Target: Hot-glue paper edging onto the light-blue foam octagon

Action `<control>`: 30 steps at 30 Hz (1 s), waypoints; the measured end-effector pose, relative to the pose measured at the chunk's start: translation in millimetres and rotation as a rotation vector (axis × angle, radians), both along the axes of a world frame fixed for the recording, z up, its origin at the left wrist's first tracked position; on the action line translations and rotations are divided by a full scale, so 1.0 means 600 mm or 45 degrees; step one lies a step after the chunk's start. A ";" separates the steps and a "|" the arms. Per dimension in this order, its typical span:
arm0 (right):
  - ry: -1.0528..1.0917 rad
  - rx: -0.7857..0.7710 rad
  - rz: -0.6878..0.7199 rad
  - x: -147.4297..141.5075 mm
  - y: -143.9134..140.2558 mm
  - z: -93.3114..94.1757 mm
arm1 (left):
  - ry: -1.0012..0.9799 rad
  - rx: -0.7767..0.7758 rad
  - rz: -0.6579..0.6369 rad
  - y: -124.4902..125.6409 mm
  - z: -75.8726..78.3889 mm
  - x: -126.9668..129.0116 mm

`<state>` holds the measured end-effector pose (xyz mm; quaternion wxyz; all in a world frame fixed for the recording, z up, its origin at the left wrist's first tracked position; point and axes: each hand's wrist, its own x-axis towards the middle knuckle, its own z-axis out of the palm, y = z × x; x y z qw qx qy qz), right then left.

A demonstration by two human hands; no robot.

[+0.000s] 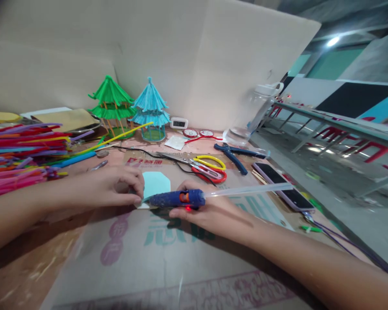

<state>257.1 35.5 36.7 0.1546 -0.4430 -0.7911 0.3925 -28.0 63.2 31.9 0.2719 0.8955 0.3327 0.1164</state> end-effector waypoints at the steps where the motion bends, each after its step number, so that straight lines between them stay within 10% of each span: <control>1: -0.005 0.012 0.003 -0.001 0.000 0.002 | 0.001 0.015 -0.004 0.000 -0.001 0.001; 30: -0.078 0.112 0.104 0.003 -0.006 0.024 | -0.025 -0.041 0.004 -0.005 0.006 0.007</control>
